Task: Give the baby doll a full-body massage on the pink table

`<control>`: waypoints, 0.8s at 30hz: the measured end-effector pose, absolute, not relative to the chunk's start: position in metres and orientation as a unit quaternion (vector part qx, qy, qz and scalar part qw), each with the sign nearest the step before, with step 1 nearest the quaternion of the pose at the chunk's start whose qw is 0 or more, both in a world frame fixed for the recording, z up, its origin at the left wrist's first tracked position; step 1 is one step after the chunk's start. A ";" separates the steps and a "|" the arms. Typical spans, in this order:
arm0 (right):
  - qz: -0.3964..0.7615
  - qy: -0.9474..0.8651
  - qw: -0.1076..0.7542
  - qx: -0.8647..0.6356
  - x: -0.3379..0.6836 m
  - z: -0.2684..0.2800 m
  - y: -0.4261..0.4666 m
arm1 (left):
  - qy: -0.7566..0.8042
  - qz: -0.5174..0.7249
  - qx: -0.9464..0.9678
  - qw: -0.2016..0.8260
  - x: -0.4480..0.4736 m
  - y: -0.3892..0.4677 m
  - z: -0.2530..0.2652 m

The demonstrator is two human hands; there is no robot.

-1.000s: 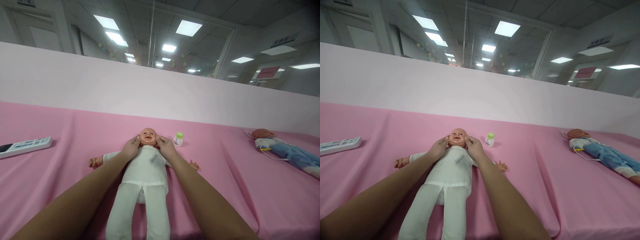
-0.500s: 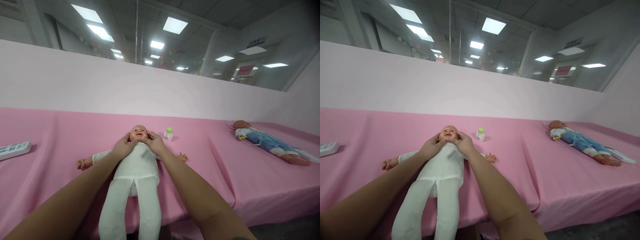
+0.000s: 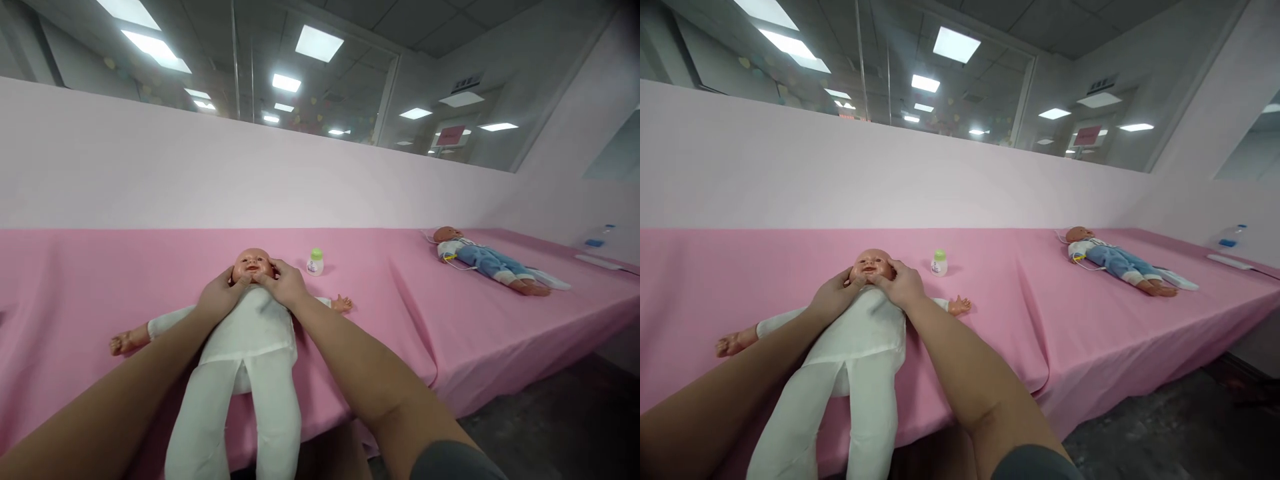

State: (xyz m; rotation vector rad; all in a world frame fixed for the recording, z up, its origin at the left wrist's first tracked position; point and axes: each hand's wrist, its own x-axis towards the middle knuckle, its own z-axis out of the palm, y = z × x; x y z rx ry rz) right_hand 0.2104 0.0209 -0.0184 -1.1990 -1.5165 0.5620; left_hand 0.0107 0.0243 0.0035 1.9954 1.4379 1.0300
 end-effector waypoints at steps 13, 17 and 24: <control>0.431 -0.565 0.599 -0.369 0.219 -0.023 0.032 | 0.505 0.417 0.713 0.251 0.008 0.035 -0.014; 0.458 -0.531 0.600 -0.384 0.220 -0.028 0.033 | 0.501 0.428 0.711 0.245 0.006 0.037 -0.019; 0.375 -0.555 0.604 -0.432 0.221 -0.026 0.034 | 0.523 0.406 0.718 0.215 0.002 0.033 -0.016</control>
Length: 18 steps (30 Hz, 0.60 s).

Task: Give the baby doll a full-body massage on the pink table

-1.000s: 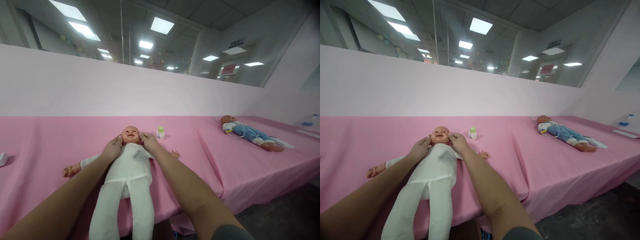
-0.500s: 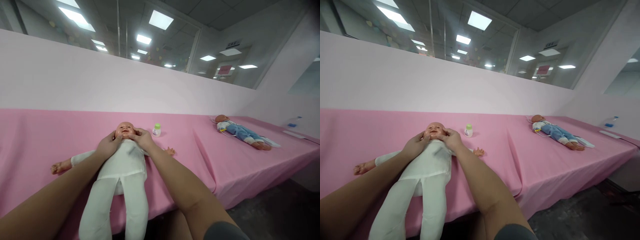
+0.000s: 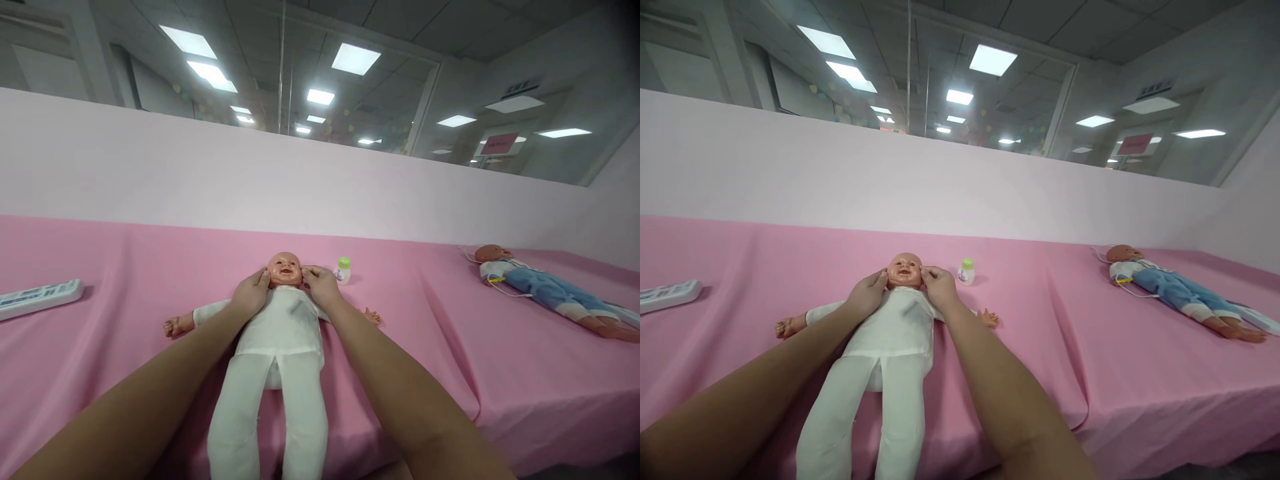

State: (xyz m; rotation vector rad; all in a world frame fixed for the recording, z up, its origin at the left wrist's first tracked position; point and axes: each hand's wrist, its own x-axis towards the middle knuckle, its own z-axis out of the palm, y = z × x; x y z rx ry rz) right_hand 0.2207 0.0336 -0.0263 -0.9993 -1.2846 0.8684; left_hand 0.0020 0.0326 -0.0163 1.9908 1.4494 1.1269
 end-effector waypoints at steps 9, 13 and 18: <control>0.140 -0.638 0.533 -0.538 0.244 -0.009 0.026 | 0.539 0.428 0.693 0.213 -0.002 0.029 -0.014; 0.034 -0.618 0.542 -0.569 0.281 0.008 0.023 | 0.520 0.467 0.689 0.191 -0.004 0.014 0.005; 0.017 -0.576 0.529 -0.623 0.326 0.010 0.022 | 0.463 0.503 0.700 0.208 0.026 -0.003 0.044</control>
